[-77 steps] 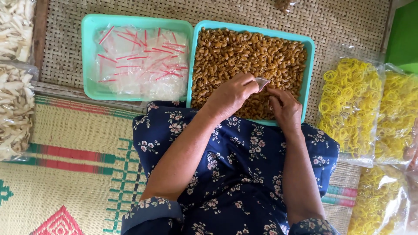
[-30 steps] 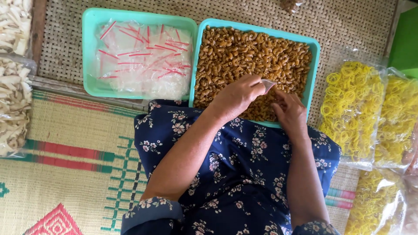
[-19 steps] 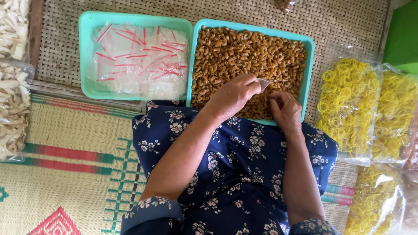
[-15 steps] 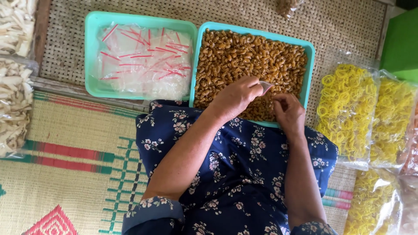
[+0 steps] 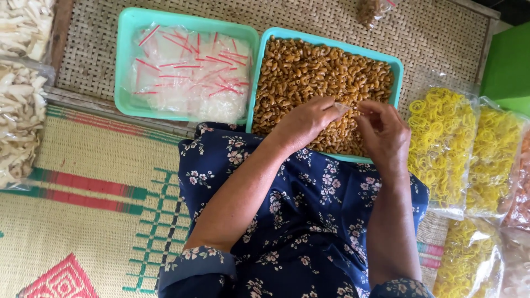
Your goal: The person sits on a mat and repeatedly scoops dried snails from a large tray into small plastic bags, then seals them and places them aside. The person handles the snails and bags by hand throughout the clip.
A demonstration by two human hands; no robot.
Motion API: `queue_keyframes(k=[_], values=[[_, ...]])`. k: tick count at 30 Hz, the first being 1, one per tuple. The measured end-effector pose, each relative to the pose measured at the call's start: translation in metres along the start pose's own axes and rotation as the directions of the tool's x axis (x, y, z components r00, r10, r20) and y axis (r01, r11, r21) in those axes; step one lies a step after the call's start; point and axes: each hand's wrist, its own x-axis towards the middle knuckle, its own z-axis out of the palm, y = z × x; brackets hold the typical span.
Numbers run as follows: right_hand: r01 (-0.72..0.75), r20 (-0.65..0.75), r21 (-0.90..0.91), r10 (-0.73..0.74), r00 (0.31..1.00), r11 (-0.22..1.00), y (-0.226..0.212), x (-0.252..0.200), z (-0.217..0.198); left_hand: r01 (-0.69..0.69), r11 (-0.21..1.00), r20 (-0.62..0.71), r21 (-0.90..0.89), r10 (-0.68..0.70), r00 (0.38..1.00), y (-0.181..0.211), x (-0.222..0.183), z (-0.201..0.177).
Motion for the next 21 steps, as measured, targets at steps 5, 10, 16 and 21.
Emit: queue_keyframes(k=[5, 10, 16, 21], values=[[-0.171, 0.221, -0.058, 0.18, 0.959, 0.984, 0.003, -0.033, -0.002, 0.015, 0.999, 0.057, -0.042, -0.012, 0.998, -0.017, 0.001, 0.023], [-0.368, 0.288, -0.079, 0.375, 0.881, 0.926, 0.035, -0.059, 0.02, 0.019, 0.998, 0.075, -0.052, -0.015, 0.997, -0.006, 0.007, 0.011], [-0.245, 0.174, -0.017, 0.244, 0.954, 0.969, 0.047, -0.045, 0.046, 0.003, 1.0, 0.107, -0.018, -0.001, 0.994, -0.017, 0.005, 0.023], [-0.208, 0.075, -0.006, 0.208, 0.975, 0.978, 0.05, -0.041, 0.049, 0.009, 1.0, 0.092, -0.004, -0.008, 0.996, -0.018, 0.005, 0.028]])
